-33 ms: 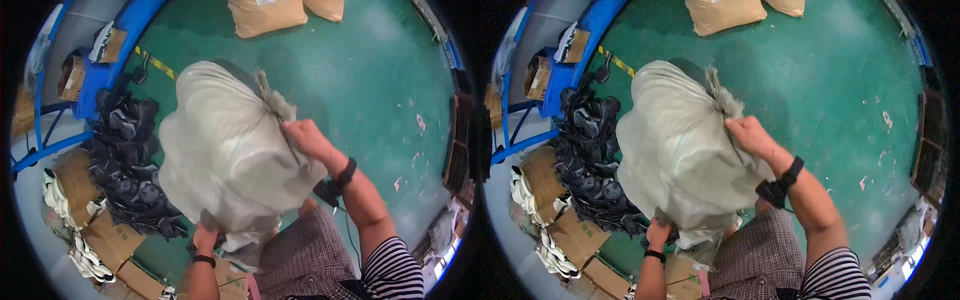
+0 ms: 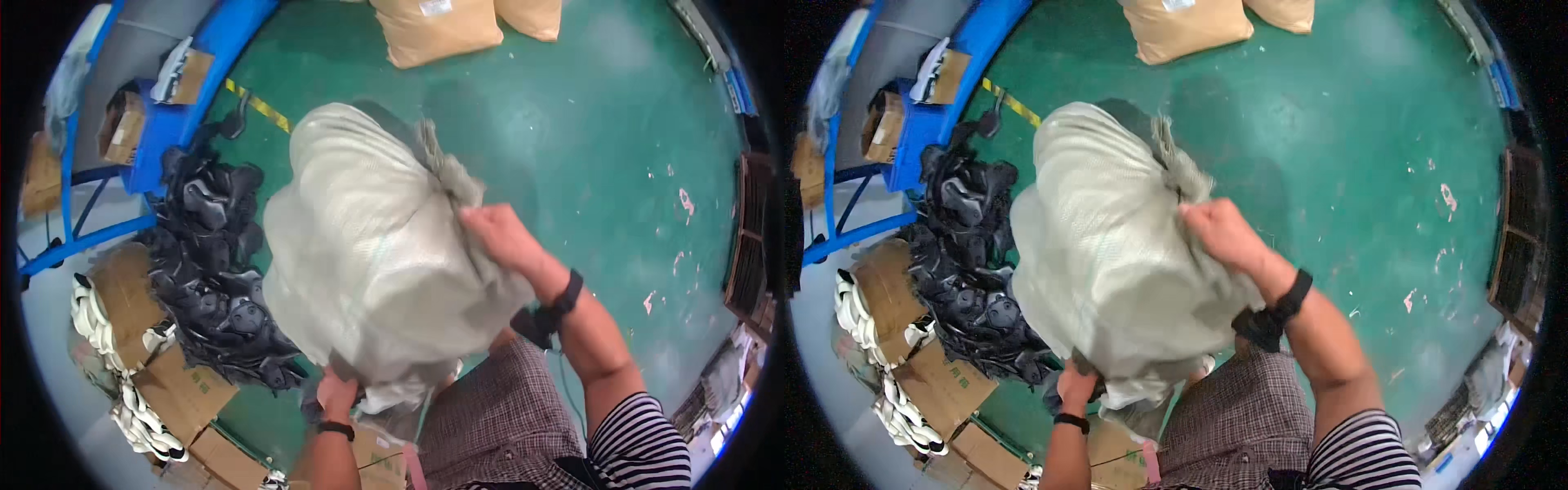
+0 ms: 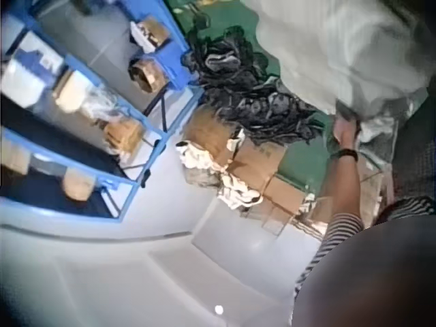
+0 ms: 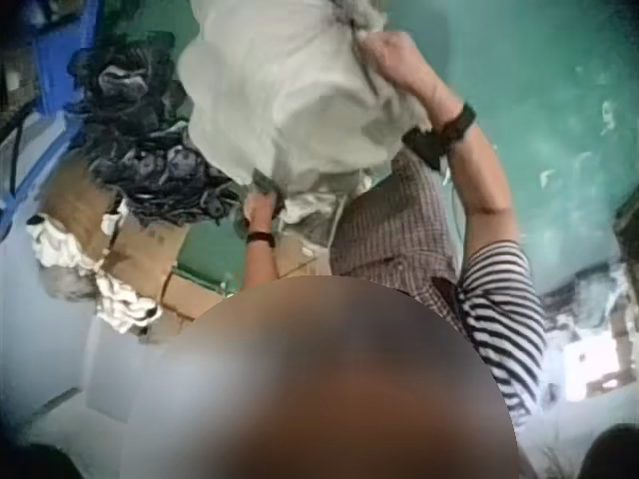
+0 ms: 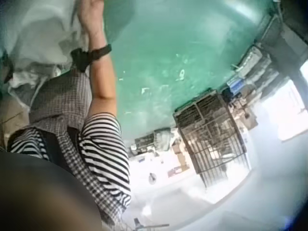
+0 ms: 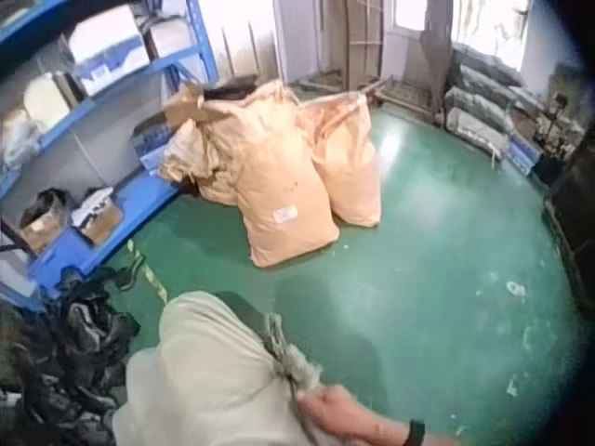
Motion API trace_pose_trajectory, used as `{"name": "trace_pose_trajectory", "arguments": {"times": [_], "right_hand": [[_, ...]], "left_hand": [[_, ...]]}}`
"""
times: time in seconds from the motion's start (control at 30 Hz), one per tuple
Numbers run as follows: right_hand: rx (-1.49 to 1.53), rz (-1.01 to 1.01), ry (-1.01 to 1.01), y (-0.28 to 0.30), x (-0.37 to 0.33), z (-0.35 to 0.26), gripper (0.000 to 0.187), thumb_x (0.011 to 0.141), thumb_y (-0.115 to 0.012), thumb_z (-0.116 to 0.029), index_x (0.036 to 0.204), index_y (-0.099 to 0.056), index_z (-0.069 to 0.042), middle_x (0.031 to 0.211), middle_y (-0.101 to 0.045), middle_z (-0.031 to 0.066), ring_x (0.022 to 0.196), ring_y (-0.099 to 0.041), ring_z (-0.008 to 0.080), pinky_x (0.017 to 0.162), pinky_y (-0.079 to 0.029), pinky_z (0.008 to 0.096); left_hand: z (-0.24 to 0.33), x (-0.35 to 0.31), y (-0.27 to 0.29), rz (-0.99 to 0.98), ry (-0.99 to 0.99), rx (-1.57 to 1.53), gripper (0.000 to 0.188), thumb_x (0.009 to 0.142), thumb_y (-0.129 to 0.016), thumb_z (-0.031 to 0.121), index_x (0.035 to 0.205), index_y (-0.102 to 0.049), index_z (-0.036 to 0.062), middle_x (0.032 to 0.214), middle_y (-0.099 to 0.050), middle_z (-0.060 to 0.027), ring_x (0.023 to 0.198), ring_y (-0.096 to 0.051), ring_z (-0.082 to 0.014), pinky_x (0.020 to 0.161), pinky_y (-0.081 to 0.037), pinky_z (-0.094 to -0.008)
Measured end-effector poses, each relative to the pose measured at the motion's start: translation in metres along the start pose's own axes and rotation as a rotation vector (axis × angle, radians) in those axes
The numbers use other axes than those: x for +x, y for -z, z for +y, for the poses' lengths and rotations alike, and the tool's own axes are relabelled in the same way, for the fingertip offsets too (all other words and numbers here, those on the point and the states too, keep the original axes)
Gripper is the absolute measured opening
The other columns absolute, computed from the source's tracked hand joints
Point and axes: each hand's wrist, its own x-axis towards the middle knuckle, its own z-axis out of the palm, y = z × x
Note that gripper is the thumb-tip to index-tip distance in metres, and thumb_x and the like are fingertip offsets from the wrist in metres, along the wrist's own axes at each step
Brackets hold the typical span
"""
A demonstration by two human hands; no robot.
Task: The person picks up white and black plastic components from a pile on the floor and places them onto a multi-tiered metal rack. They then move the rack to a different location in the room. Finally, they pick up a large woven sack containing black parts, open it, and place it on the floor.
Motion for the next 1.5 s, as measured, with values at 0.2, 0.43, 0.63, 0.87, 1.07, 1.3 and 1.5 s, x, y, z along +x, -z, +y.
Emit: {"name": "trace_pose_trajectory", "arguments": {"times": [0.2, 0.43, 0.63, 0.87, 1.07, 1.3, 1.5], "right_hand": [[0.267, -0.193, 0.13, -0.07, -0.147, -0.137, 0.044, 0.091, -0.05, -0.028, 0.056, -0.045, -0.002, 0.052, -0.034, -0.0068, 0.051, -0.03, 0.0043, 0.042, -0.029, 0.0276], [0.369, -0.537, 0.817, -0.265, -0.312, -0.219, 0.043, 0.088, -0.052, -0.023, 0.054, -0.041, 0.0, 0.048, -0.039, 0.0168, 0.042, -0.041, 0.0261, 0.045, -0.034, 0.0387], [-0.083, -0.73, 0.829, -0.423, -0.376, -0.118, 0.031, 0.083, -0.051, -0.023, 0.065, -0.05, 0.002, 0.054, -0.048, 0.0185, 0.055, -0.049, 0.0384, 0.055, -0.04, 0.0443], [-0.487, -0.4, 0.639, -0.366, -0.335, -0.056, 0.025, 0.076, -0.057, -0.017, 0.092, -0.06, 0.001, 0.098, -0.057, 0.0212, 0.094, -0.054, 0.0341, 0.08, -0.045, 0.0429], [-0.673, -0.743, 0.336, -0.382, -0.292, -0.029, 0.045, 0.079, -0.058, -0.024, 0.117, -0.049, -0.001, 0.113, -0.053, 0.0207, 0.106, -0.049, 0.0347, 0.093, -0.04, 0.0394], [-0.731, -0.916, 0.377, -0.452, -0.342, 0.039, 0.062, 0.078, -0.06, -0.029, 0.129, -0.038, -0.003, 0.129, -0.042, 0.0196, 0.12, -0.037, 0.038, 0.098, -0.034, 0.0434], [-1.084, -1.037, 0.353, -0.416, -0.297, 0.11, 0.047, 0.079, -0.058, -0.033, 0.117, -0.053, -0.006, 0.112, -0.056, 0.0186, 0.106, -0.051, 0.0335, 0.089, -0.041, 0.0404]], "left_hand": [[-0.11, -0.084, 0.052, 0.363, -0.217, -0.298, 0.03, 0.068, -0.059, 0.015, 0.094, -0.061, 0.0011, 0.08, -0.061, -0.0246, 0.078, -0.059, -0.0415, 0.069, -0.048, -0.0447], [-0.2, -0.25, 0.124, 0.172, -0.528, -1.066, 0.07, 0.056, -0.082, 0.024, 0.109, -0.05, -0.0069, 0.087, -0.061, -0.0092, 0.082, -0.058, -0.014, 0.069, -0.047, -0.0294], [-0.262, -0.24, 0.057, 0.52, -0.339, -0.841, 0.049, 0.067, -0.071, 0.011, 0.107, -0.05, -0.0074, 0.095, -0.062, -0.0173, 0.084, -0.059, -0.0199, 0.073, -0.046, -0.0313], [-0.35, -0.21, -0.064, 0.684, 0.161, -0.689, 0.018, 0.071, -0.053, 0.008, 0.078, -0.059, -0.0079, 0.07, -0.061, -0.0235, 0.061, -0.059, -0.03, 0.061, -0.046, -0.0405], [-0.407, -0.25, -0.09, 0.596, 0.701, -1.623, 0.028, 0.069, -0.049, -0.001, 0.095, -0.059, -0.0045, 0.084, -0.06, -0.013, 0.072, -0.056, -0.0231, 0.065, -0.047, -0.0359], [-0.356, -0.25, -0.178, 0.375, 0.664, -2.018, 0.006, 0.06, -0.051, -0.002, 0.059, -0.057, -0.0013, 0.059, -0.054, -0.0082, 0.054, -0.052, -0.0211, 0.051, -0.041, -0.0316], [-0.267, -0.28, -0.15, 0.267, 0.579, -1.823, 0.006, 0.056, -0.053, -0.002, 0.051, -0.053, 0.0015, 0.053, -0.049, -0.0054, 0.045, -0.046, -0.0178, 0.045, -0.035, -0.0292]]}}
